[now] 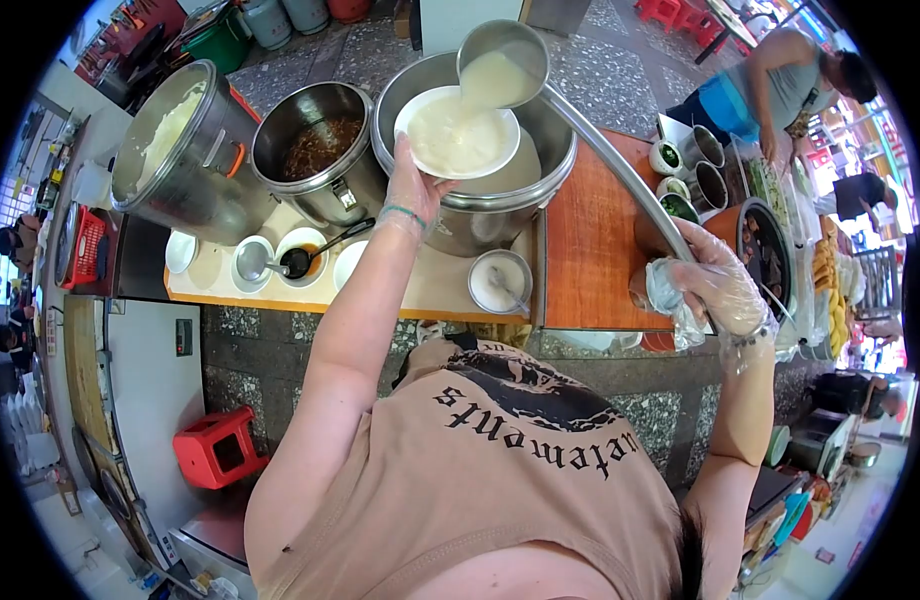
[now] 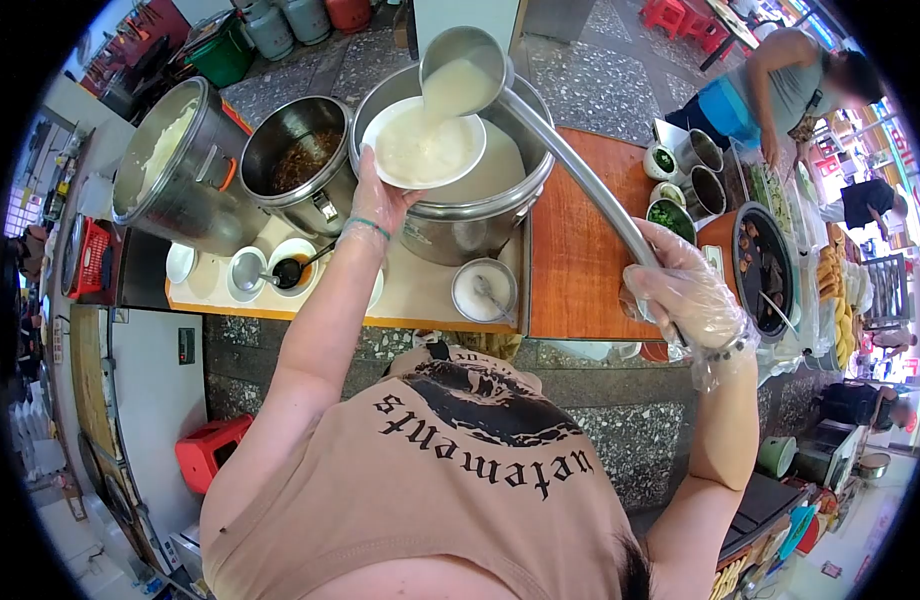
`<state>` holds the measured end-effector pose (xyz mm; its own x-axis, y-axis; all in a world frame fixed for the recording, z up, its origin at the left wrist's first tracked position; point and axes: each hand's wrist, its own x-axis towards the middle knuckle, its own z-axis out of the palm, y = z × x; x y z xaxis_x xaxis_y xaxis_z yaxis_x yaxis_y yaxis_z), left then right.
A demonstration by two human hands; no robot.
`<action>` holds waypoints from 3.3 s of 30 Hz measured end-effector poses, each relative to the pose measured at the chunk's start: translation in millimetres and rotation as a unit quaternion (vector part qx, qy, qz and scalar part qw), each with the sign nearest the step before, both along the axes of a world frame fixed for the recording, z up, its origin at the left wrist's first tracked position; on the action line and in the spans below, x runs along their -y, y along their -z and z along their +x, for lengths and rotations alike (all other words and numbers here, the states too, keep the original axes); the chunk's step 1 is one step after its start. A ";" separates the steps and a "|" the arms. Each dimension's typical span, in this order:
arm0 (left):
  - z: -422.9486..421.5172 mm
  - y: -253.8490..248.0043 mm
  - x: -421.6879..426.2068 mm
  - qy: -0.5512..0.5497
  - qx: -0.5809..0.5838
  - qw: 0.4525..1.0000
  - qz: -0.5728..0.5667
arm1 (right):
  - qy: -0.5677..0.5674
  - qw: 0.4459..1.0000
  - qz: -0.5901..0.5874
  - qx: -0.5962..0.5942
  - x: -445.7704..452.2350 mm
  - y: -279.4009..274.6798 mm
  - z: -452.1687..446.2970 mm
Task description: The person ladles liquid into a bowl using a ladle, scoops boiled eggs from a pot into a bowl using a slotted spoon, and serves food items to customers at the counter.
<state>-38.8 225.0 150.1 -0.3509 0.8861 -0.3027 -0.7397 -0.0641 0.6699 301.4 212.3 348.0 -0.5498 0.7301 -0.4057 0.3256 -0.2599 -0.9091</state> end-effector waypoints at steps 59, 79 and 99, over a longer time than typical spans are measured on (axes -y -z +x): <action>-61.9 -27.9 42.4 0.146 0.005 0.989 -0.025 | 0.127 0.989 -0.073 0.031 -185.8 166.5 -98.1; 101.0 -23.8 -0.2 0.179 0.053 0.982 -0.032 | 0.231 0.834 -0.297 -0.404 -99.2 188.6 -12.4; 260.3 90.0 -174.7 0.252 0.035 0.963 -0.089 | 0.352 0.801 -0.262 -0.408 -228.2 288.0 110.4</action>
